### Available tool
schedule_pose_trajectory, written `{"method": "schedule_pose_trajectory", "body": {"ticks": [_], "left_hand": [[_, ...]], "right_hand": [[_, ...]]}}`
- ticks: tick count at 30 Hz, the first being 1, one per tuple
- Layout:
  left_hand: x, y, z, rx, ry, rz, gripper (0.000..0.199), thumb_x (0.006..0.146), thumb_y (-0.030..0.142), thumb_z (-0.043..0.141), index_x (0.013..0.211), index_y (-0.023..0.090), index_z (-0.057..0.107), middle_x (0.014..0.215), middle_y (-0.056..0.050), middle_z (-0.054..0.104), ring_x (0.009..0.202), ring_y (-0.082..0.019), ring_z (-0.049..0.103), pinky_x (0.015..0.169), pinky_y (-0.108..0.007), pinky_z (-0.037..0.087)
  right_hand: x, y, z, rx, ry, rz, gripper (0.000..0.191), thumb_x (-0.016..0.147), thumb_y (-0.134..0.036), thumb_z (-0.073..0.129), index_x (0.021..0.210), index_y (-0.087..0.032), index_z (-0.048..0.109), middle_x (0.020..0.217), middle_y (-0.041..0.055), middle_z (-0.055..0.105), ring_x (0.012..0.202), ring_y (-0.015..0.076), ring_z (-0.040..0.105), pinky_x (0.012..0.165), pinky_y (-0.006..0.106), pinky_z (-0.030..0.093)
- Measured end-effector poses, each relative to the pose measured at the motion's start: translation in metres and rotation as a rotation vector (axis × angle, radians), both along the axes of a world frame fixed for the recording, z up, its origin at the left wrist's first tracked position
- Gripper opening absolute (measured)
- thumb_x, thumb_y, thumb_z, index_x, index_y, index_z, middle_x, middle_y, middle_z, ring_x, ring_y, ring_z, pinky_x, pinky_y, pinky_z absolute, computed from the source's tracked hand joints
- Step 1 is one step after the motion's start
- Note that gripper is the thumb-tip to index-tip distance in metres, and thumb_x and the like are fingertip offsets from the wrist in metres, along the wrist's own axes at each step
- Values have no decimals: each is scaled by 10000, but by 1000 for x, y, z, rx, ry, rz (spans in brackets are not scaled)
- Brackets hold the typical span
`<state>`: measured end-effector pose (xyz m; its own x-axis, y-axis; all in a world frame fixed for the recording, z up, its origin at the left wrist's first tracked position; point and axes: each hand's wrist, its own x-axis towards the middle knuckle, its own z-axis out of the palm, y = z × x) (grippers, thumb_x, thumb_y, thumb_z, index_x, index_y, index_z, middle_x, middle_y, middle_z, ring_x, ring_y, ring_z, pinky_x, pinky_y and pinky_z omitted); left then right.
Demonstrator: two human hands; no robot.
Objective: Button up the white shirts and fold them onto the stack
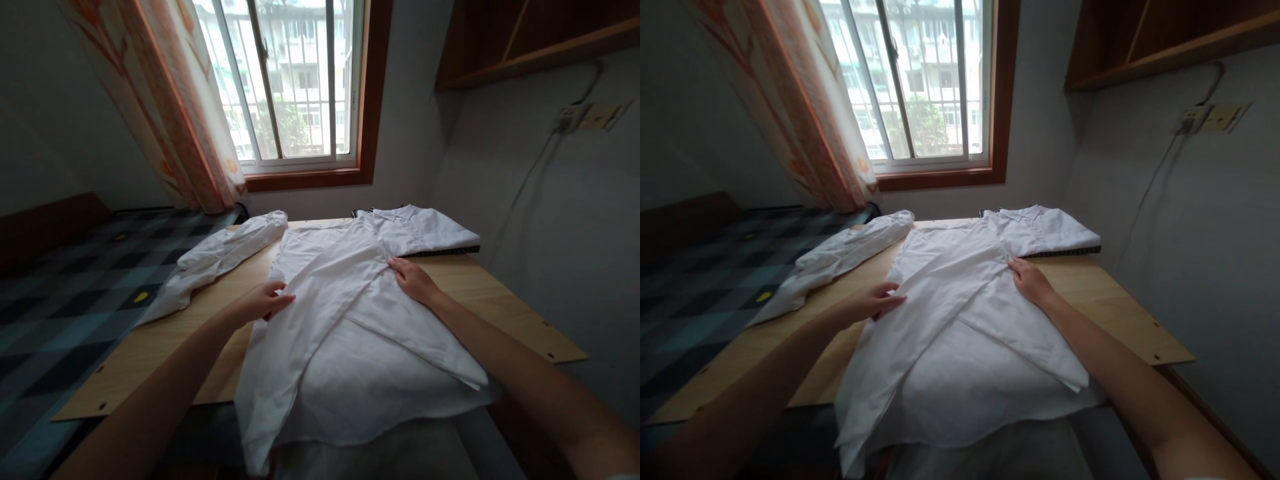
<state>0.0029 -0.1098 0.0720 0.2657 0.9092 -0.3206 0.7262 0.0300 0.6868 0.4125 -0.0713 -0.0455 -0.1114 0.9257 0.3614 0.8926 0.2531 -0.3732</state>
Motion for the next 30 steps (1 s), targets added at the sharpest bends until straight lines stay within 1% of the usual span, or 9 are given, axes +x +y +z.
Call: {"method": "schedule_pose_trajectory", "body": {"ticks": [4,7,11,14,17,20,24,28,30], "left_hand": [[-14,-46,-1,-57,-116,22,564,664,710,624,879,188,618,643,35,504,574,-127,478,499,-225,381],[-21,-75,-1,-67,-153,55,552,648,721,640,789,190,589,653,38,483,600,-126,465,526,-226,389],[-33,-102,-4,-137,-165,30,540,618,707,677,661,187,539,617,45,446,600,-121,448,546,-225,382],[-41,-116,-7,-148,-177,37,512,611,680,705,648,189,564,611,34,485,613,-133,475,554,-227,401],[-39,-124,-7,-48,-226,108,498,601,674,713,704,197,615,688,5,589,715,-177,554,631,-255,474],[-26,-124,1,90,-261,257,522,632,687,673,826,203,647,800,-16,659,805,-209,592,683,-272,502],[-14,-117,10,135,-278,397,560,663,706,613,928,213,635,828,-15,674,831,-227,614,655,-272,500],[-25,-117,-4,62,-128,329,615,649,725,586,1002,221,583,615,42,566,581,-177,534,510,-259,403],[-35,-120,-17,101,-29,274,611,670,703,557,1047,222,568,567,58,528,553,-178,518,516,-265,385]], "right_hand": [[-1,0,2,-16,19,-6,486,864,-99,468,1313,-179,635,1420,96,572,1327,221,514,1158,366,356],[-2,-1,2,-9,14,-7,478,870,-109,464,1313,-164,635,1413,104,577,1323,222,516,1157,356,356],[-1,-1,0,-5,-2,-3,473,872,-113,461,1312,-141,633,1414,118,574,1325,222,514,1158,345,351],[0,0,-1,-16,4,0,465,874,-117,465,1302,-163,642,1417,101,574,1331,221,507,1159,352,348],[0,0,0,-16,-2,1,459,876,-120,468,1297,-161,645,1413,101,578,1324,222,514,1157,351,351],[0,0,1,-11,-16,4,456,875,-117,467,1294,-128,646,1407,124,580,1316,226,522,1154,338,353],[0,0,0,-6,-16,6,456,876,-114,463,1292,-144,647,1404,111,584,1319,220,520,1150,338,361],[0,2,-1,15,-12,16,451,875,-113,461,1284,-127,651,1386,128,596,1301,225,537,1142,340,372],[1,3,-2,27,-4,23,445,871,-110,461,1269,-126,661,1371,133,606,1287,225,550,1137,339,379]]}}
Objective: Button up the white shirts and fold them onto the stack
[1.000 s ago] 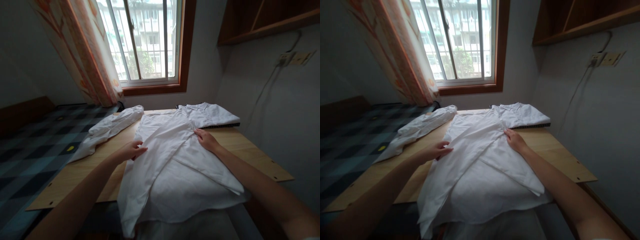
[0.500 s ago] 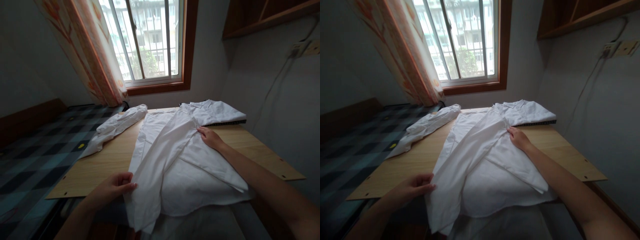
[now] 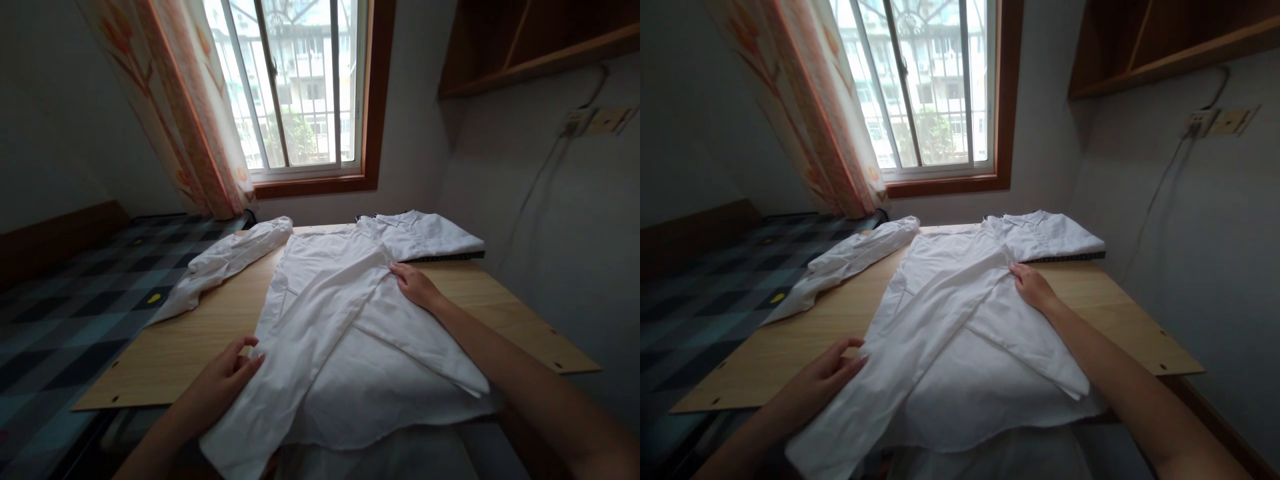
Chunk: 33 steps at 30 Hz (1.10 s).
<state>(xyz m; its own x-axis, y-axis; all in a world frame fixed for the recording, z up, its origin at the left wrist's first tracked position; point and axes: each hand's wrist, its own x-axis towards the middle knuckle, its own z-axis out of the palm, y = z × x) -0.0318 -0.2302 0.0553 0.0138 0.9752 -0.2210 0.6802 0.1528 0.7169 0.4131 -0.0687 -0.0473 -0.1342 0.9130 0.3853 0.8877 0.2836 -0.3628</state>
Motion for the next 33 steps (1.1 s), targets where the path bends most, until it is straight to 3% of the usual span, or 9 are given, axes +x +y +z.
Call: {"method": "schedule_pose_trajectory", "body": {"ticks": [3,11,15,18,21,24,27,33], "left_hand": [[-12,-5,-12,66,135,-26,576,715,660,487,1072,216,571,594,34,579,599,-208,572,571,-288,407],[-24,-4,-14,87,321,-112,493,727,679,487,882,231,623,610,-2,646,618,-237,615,604,-302,409],[-28,-7,-20,114,359,-144,499,775,660,478,961,223,631,674,0,669,644,-224,617,619,-290,422],[-29,-10,-13,86,413,-172,481,799,621,467,1018,220,618,663,8,661,634,-218,616,610,-288,425],[-25,-5,3,88,475,-209,412,821,566,474,996,224,624,717,-5,682,681,-223,641,631,-296,446],[-5,15,18,240,527,-258,360,865,507,479,983,212,648,885,-54,705,819,-247,664,741,-342,488],[35,50,20,442,517,-435,315,913,432,491,1027,202,673,1085,-94,680,1009,-266,639,911,-399,484],[118,126,-1,677,557,-688,263,926,176,484,1097,152,683,1135,-127,671,1078,-255,596,986,-385,476]], "right_hand": [[0,1,0,11,22,10,438,861,-100,464,1241,-137,678,1345,131,623,1264,221,566,1131,337,385],[4,1,0,49,82,24,425,847,-110,486,1218,-168,685,1300,126,643,1252,236,567,1122,389,405],[5,-2,2,102,59,25,430,825,-101,497,1212,-121,683,1295,162,630,1240,258,568,1112,410,420],[0,-6,12,152,-14,54,464,785,-85,531,1219,-149,683,1336,148,606,1249,276,555,1106,443,425],[-15,-8,29,156,-103,157,445,775,-64,531,1168,-166,711,1288,122,650,1254,270,556,1112,439,413],[-40,-5,47,116,-186,245,380,810,-72,518,1107,-170,734,1183,102,708,1222,248,582,1090,400,426],[-68,4,59,98,-273,242,342,840,-101,530,1107,-173,732,1199,106,700,1225,247,573,1088,387,407],[-87,46,69,-3,-276,-54,349,881,-141,515,1176,-150,700,1310,129,641,1234,239,560,1063,325,404]]}}
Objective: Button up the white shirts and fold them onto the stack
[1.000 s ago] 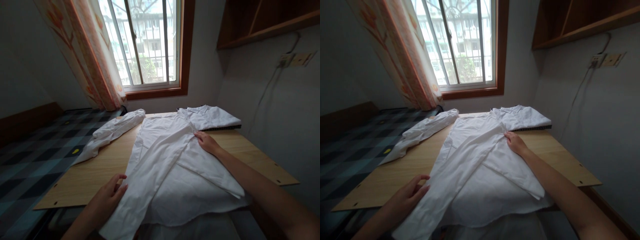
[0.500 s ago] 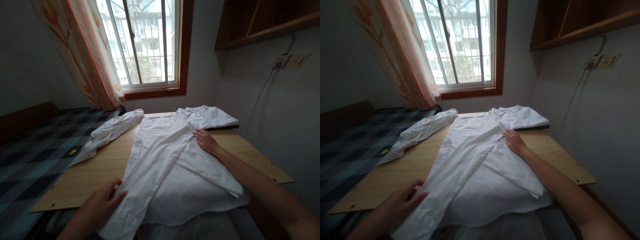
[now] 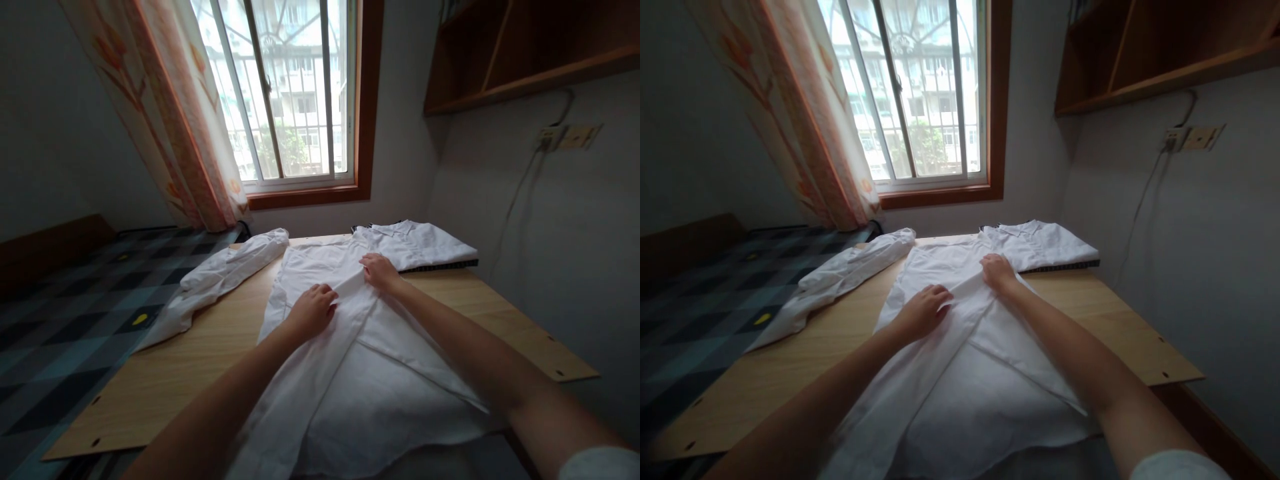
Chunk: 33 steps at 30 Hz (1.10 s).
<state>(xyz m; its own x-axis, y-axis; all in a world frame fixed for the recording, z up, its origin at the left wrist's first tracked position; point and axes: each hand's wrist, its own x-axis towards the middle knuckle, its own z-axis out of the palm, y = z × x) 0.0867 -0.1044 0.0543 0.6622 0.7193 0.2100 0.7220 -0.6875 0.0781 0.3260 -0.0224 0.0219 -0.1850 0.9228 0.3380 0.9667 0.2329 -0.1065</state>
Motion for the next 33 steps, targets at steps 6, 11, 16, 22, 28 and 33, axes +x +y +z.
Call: {"method": "schedule_pose_trajectory", "body": {"ticks": [6,11,16,22,28,33], "left_hand": [[3,30,-35,-17,-30,-54,333,957,251,455,1227,170,631,1291,-119,638,1225,-263,556,1072,-422,440],[-13,37,-62,-148,-29,-67,578,990,380,406,1523,164,343,1569,-116,388,1468,-261,310,1201,-453,289],[-13,40,-67,-184,-42,-58,603,985,418,397,1535,183,323,1589,-103,351,1486,-259,272,1210,-454,265],[-13,37,-62,-232,-72,-59,604,970,402,438,1525,180,349,1592,-103,342,1488,-252,267,1221,-445,250],[-19,34,-56,-255,-96,-76,657,947,367,490,1544,168,302,1598,-100,330,1497,-247,242,1229,-442,244],[-27,39,-55,-235,-86,-146,630,959,384,486,1537,196,322,1594,-98,337,1494,-252,252,1217,-462,278]], "right_hand": [[19,42,10,20,87,-240,360,905,-185,499,1217,-155,677,1258,134,661,1168,264,588,995,330,441],[15,74,16,53,155,-334,352,938,-266,508,1255,-197,643,1272,113,653,1183,258,572,988,332,437],[7,113,20,-30,166,-481,422,932,-458,567,1229,-166,633,1286,167,630,1191,302,571,954,385,449],[8,138,13,-108,136,-475,293,942,-424,556,1086,-198,675,1153,127,700,1075,264,638,846,332,464],[19,144,6,-35,233,-473,317,1009,-365,384,1144,-213,627,1083,117,715,976,243,660,784,316,455],[37,155,4,-103,350,-547,292,973,-415,441,1051,-239,661,1098,86,715,991,241,634,812,333,446]]}}
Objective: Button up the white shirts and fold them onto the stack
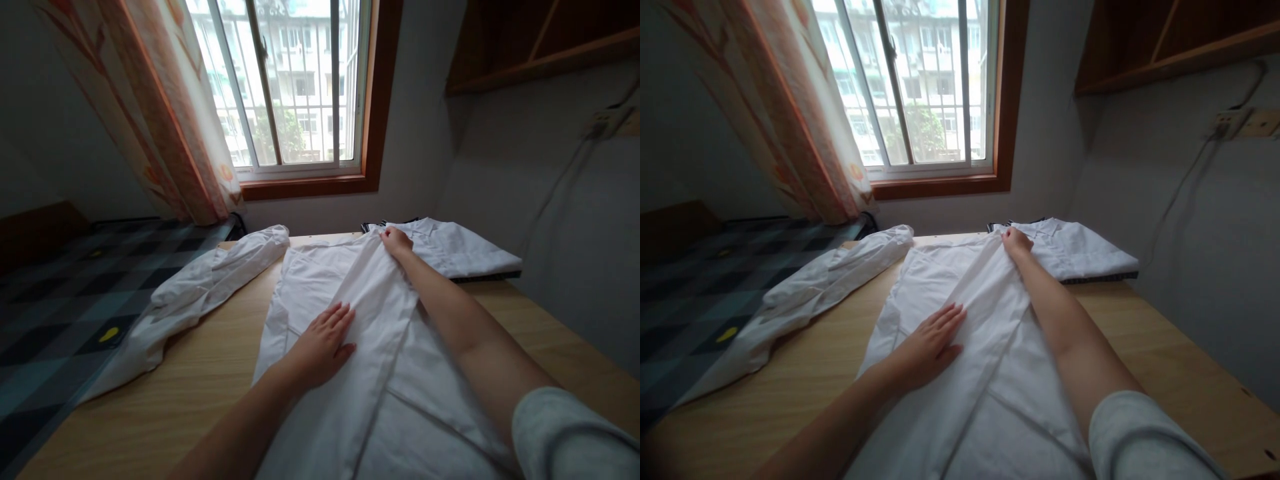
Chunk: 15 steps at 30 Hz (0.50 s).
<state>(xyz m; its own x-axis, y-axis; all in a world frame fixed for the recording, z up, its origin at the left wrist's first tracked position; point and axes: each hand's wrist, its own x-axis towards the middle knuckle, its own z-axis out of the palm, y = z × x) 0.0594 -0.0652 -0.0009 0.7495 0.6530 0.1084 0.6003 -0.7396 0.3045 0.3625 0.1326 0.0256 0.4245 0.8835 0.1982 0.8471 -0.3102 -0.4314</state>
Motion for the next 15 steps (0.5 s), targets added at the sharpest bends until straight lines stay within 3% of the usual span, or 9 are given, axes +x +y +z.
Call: {"method": "schedule_pose_trajectory", "body": {"ticks": [10,15], "left_hand": [[2,-1,-5,104,-14,-72,502,995,296,407,1467,126,426,1559,-133,397,1489,-233,269,1225,-430,287],[5,-2,-8,63,23,-73,569,1014,393,381,1532,166,322,1598,-116,320,1492,-223,259,1228,-437,259]], "right_hand": [[14,13,-31,-28,34,-7,346,984,-390,411,1085,-199,681,1143,135,701,989,247,641,801,316,459],[17,14,-33,-51,40,7,339,984,-393,430,1077,-200,693,1149,127,702,1028,251,641,846,324,466]]}}
